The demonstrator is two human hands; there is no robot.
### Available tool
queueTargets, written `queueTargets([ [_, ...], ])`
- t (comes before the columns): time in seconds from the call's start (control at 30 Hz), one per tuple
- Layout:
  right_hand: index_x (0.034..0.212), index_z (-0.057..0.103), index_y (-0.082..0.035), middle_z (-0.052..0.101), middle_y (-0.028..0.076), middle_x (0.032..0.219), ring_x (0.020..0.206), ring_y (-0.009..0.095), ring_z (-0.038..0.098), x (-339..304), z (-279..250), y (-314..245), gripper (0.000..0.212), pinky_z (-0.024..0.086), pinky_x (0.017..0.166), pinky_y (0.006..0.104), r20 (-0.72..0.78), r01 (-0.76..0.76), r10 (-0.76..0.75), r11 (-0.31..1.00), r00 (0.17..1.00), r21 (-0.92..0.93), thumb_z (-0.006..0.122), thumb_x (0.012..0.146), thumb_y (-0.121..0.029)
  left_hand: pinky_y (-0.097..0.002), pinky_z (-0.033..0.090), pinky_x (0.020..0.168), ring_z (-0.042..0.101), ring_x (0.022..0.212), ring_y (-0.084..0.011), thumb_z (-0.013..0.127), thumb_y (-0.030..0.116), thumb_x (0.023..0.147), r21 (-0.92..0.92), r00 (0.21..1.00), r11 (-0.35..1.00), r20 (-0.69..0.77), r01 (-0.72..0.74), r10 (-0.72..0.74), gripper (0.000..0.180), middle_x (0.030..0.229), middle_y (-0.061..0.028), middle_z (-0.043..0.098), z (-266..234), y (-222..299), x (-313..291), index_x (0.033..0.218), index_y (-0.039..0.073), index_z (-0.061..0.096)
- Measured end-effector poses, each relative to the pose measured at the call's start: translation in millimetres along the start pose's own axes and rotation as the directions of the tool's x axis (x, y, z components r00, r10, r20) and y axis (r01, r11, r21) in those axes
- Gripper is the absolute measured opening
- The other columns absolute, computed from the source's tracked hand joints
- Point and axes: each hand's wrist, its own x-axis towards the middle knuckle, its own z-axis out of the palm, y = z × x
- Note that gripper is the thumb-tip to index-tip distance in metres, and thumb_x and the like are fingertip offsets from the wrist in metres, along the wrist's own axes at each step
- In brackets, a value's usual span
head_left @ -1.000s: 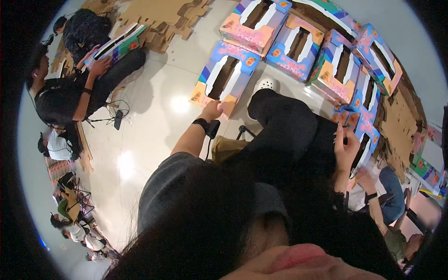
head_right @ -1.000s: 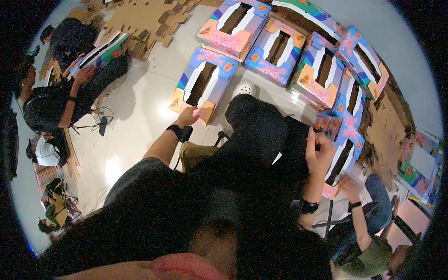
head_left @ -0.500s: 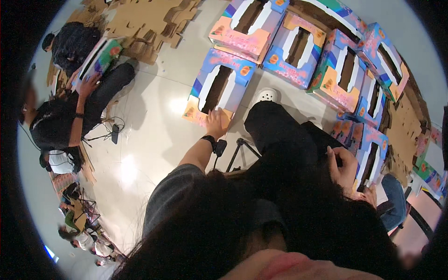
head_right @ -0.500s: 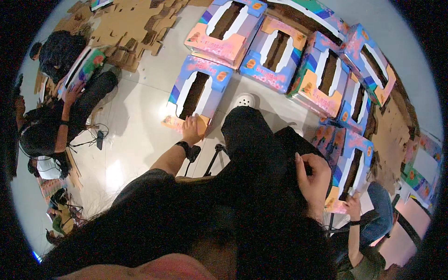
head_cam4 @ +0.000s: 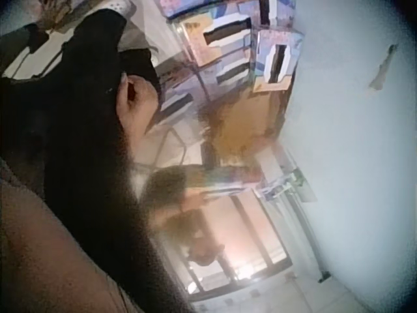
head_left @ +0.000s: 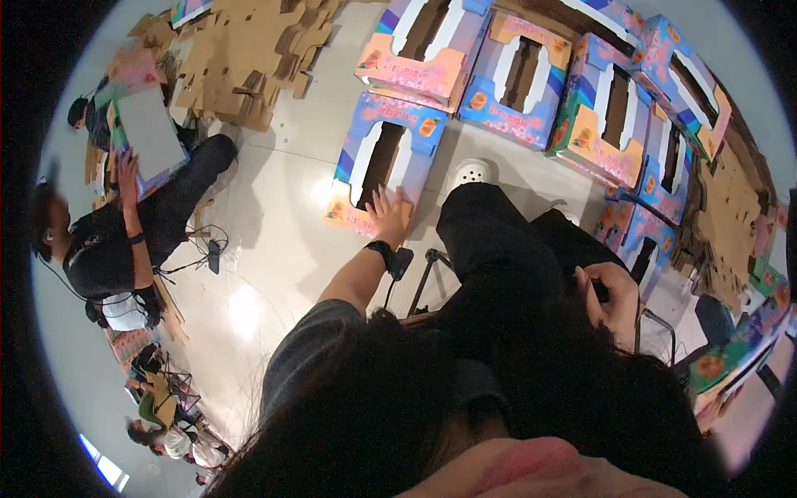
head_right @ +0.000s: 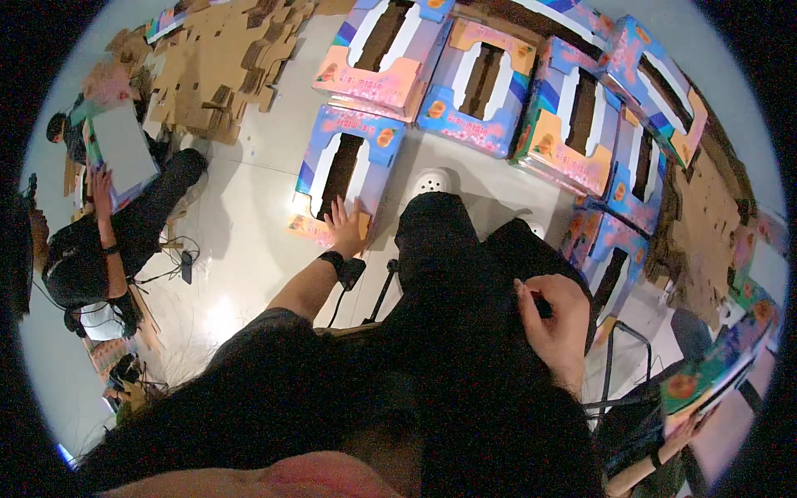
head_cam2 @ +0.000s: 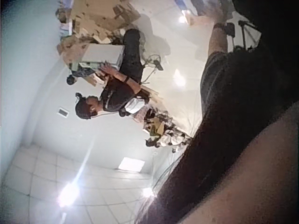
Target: Manually folding and assembling cardboard boxes for packaging.
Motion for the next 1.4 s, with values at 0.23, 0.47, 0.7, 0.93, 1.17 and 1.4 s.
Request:
queueTargets([
  [0.23, 0.072, 0.060, -0.004, 0.060, 0.011, 0.071, 0.066, 0.028, 0.058, -3.0, -2.8, 1.8, 0.006, 0.043, 0.060, 0.0344, -0.006, 0.037, -0.037, 0.999, 0.999, 0.011, 0.066, 0.074, -0.006, -0.0552, 0.020, 0.106, 0.013, 0.135, -0.0446, 0.075, 0.042, 0.063, -0.213, 0.920, 0.907, -0.235, -0.363, 0.313, 0.110, 0.146, -0.0277, 0.010, -88.6, 45.9, 42.9, 0.146, 0.016, 0.006],
  [0.47, 0.076, 0.064, -0.005, 0.060, 0.010, 0.064, 0.061, 0.026, 0.059, -11.0, -8.6, 30.4, 0.006, 0.045, 0.053, 0.0332, 0.429, 0.192, -0.197, 0.980, 0.882, 0.054, 0.066, 0.073, -0.010, -0.0526, 0.022, 0.106, 0.021, 0.134, -0.0401, 0.067, 0.039, 0.072, 0.341, 0.678, 0.729, -0.276, -0.594, 0.681, 0.090, 0.146, -0.0227, 0.019, -183.2, 101.2, 135.6, 0.144, 0.014, 0.019],
  [0.7, 0.077, 0.064, -0.005, 0.060, 0.009, 0.065, 0.061, 0.025, 0.059, -5.0, -11.9, 61.5, 0.007, 0.045, 0.052, 0.0325, 0.487, -0.189, 0.037, 0.945, 0.873, 0.266, 0.065, 0.074, -0.011, -0.0566, 0.024, 0.103, 0.028, 0.130, -0.0429, 0.050, 0.042, 0.082, 0.049, 0.811, 0.977, -0.549, -0.208, 0.200, 0.074, 0.140, -0.0256, 0.030, -168.2, 100.1, 227.9, 0.139, 0.002, 0.024],
  [0.93, 0.077, 0.064, -0.005, 0.059, 0.009, 0.065, 0.061, 0.025, 0.059, 3.4, -25.8, 96.5, 0.008, 0.045, 0.052, 0.0319, 0.479, -0.304, 0.136, 0.907, 0.867, 0.293, 0.065, 0.075, -0.013, -0.0547, 0.020, 0.106, 0.024, 0.131, -0.0432, 0.060, 0.054, 0.074, 0.014, 0.780, 0.962, -0.582, -0.273, 0.229, 0.098, 0.139, -0.0265, 0.029, -184.9, 111.2, 234.9, 0.143, 0.003, 0.013],
  [1.17, 0.078, 0.064, -0.006, 0.059, 0.008, 0.065, 0.061, 0.024, 0.058, 7.0, -32.5, 110.6, 0.009, 0.045, 0.052, 0.0312, 0.480, -0.363, 0.170, 0.866, 0.860, 0.343, 0.064, 0.077, -0.014, -0.0518, 0.011, 0.110, 0.020, 0.136, -0.0346, 0.062, 0.077, 0.056, 0.149, 0.892, 0.988, -0.440, -0.037, 0.100, 0.128, 0.141, -0.0238, 0.028, -208.9, 114.4, 227.4, 0.144, 0.002, 0.006],
  [1.4, 0.078, 0.064, -0.006, 0.058, 0.007, 0.065, 0.061, 0.024, 0.058, 11.9, -30.5, 112.5, 0.010, 0.045, 0.052, 0.0305, 0.486, -0.413, 0.196, 0.821, 0.852, 0.393, 0.064, 0.078, -0.015, -0.0500, 0.021, 0.104, 0.037, 0.118, -0.0386, 0.074, 0.063, 0.051, -0.112, 0.824, 0.963, -0.547, -0.243, 0.144, 0.112, 0.118, -0.0191, 0.048, -210.8, 107.6, 237.9, 0.133, -0.001, 0.033],
])
